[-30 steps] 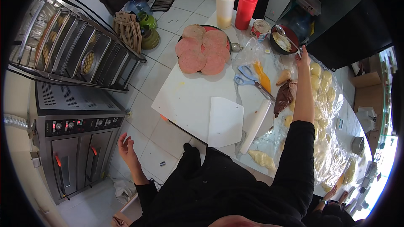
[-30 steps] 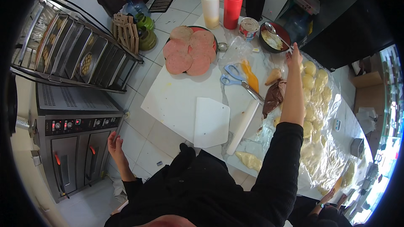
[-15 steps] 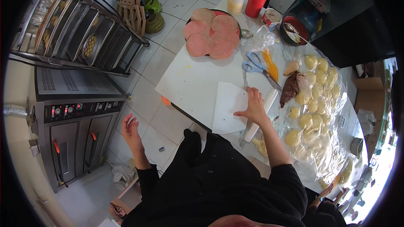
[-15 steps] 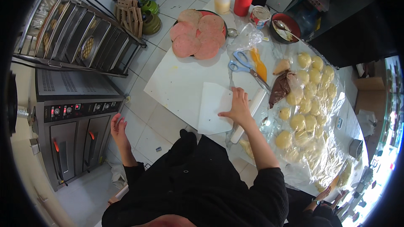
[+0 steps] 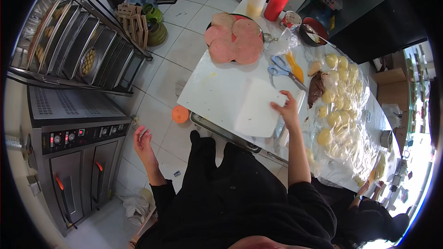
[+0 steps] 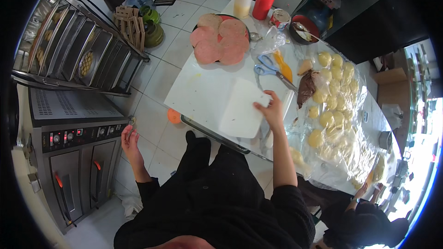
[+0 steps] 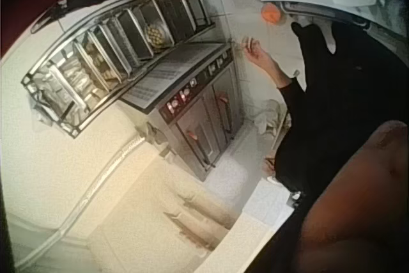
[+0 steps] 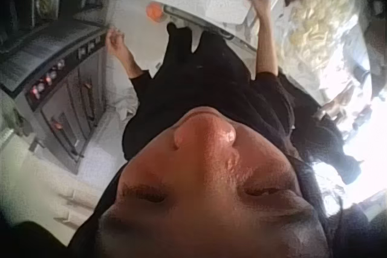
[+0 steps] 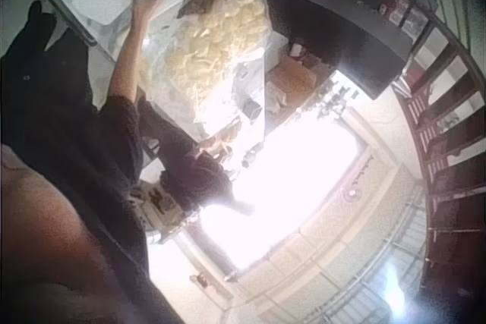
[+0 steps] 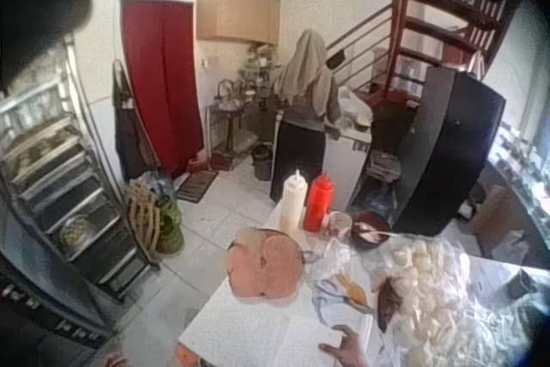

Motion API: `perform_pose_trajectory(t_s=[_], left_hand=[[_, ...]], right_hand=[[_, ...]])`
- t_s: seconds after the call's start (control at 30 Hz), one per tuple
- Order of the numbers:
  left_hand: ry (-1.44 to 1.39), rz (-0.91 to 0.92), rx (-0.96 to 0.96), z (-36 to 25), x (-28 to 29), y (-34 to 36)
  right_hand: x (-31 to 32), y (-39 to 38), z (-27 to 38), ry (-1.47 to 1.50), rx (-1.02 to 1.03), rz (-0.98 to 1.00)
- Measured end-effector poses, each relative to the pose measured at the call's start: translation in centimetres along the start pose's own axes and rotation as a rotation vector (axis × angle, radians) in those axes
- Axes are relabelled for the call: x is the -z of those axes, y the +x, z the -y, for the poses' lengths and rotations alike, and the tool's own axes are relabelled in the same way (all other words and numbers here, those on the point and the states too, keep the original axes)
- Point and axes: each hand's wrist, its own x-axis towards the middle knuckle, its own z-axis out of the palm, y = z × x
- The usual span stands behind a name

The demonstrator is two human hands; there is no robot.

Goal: The person adds condensed milk to shredded cheese in a bowl, mixes it with a spoon, and then uses a rolling pin to flatten dough balls. They take fried sausage from a pan and wrap the dough around the sausage.

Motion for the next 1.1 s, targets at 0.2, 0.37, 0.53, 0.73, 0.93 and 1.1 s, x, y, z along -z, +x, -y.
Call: perform_pose_trajectory(t_s=[0.2,0.37,0.53,0.73,0.93,1.1], left_hand=[[-0.069,0.130,0.039,2.1,5.0,7.5],[-0.080,0.105,0.051,3.0,9.8,14.3],[-0.121,0.110,0.119,3.9,11.3,19.1],[-0.133,0.080,0.122,5.9,16.2,20.8],[-0.089,-0.007,0.205,7.8,17.9,23.4],[-0.185,0.209,0.122,4.7,12.9,24.6]], right_hand=[[-1.5,-4.5,0.2,-0.620,0.077,-0.503],[-10.5,-6.9,3.9,-1.043,-0.212,-0.581],[-27.7,-5.3,4.7,-0.847,-0.099,-0.169],[-21.4,-4.9,7.7,-0.654,0.021,-0.578],[-20.5,-4.1,4.6,-0.625,-0.060,-0.424],[-37.9,-6.1,5.4,-0.521,0.095,0.250]])
